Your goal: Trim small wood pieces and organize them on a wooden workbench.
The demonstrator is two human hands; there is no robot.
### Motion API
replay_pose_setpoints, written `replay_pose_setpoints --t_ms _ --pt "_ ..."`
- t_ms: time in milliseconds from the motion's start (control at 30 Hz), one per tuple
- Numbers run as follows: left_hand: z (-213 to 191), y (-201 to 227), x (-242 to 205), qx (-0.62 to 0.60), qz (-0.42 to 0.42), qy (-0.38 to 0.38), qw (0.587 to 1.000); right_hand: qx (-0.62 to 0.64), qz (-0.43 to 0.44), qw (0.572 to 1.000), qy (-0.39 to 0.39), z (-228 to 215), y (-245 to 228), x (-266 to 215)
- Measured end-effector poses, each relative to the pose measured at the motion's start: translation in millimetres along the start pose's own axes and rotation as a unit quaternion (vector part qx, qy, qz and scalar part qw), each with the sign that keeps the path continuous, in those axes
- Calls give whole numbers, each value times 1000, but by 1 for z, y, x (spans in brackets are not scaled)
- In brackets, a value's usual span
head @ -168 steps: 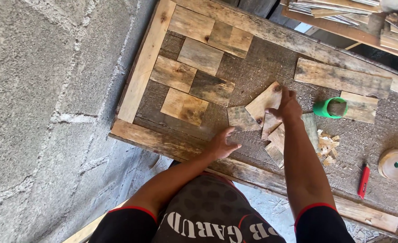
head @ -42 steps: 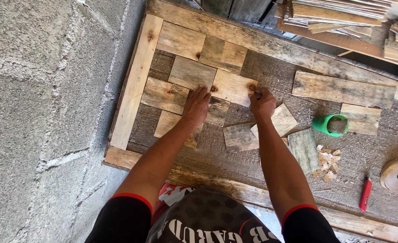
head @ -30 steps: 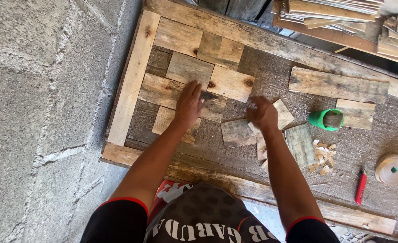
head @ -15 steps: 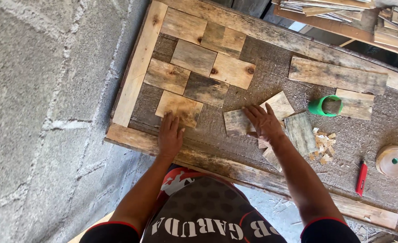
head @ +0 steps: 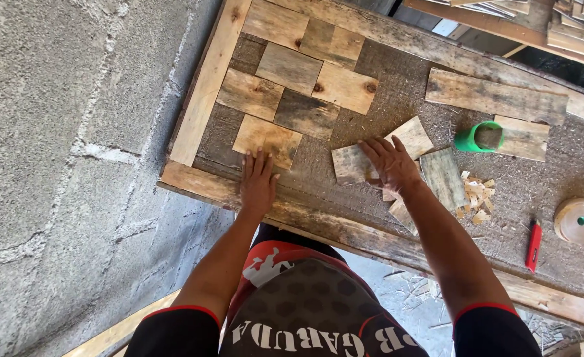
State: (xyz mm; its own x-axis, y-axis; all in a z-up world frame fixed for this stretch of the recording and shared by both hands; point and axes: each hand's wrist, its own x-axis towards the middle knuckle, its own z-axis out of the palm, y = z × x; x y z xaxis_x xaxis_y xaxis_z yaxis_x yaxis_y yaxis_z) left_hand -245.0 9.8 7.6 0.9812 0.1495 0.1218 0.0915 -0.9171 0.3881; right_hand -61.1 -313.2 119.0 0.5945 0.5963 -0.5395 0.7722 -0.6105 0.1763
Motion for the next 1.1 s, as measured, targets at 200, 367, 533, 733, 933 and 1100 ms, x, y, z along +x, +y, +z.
replay_pose_setpoints --t_ms 200,367,533,733,933,1100 --pt "-3 1 -1 -1 5 -2 1000 73 4 994 76 11 0 -7" --pt "4 -3 2 11 5 0 1000 96 -19 982 162 24 -4 -11" --pt "0 -2 0 3 -2 -19 1000 131 -6 955 267 33 -13 -19" --pt "2 -3 1 37 -16 -93 995 137 1 925 356 16 -40 -26" --pt "-5 -1 2 54 -13 -109 992 61 -25 977 203 1 -69 -20" --pt "-13 1 4 19 -15 -111 994 54 11 989 136 -3 -71 -7"
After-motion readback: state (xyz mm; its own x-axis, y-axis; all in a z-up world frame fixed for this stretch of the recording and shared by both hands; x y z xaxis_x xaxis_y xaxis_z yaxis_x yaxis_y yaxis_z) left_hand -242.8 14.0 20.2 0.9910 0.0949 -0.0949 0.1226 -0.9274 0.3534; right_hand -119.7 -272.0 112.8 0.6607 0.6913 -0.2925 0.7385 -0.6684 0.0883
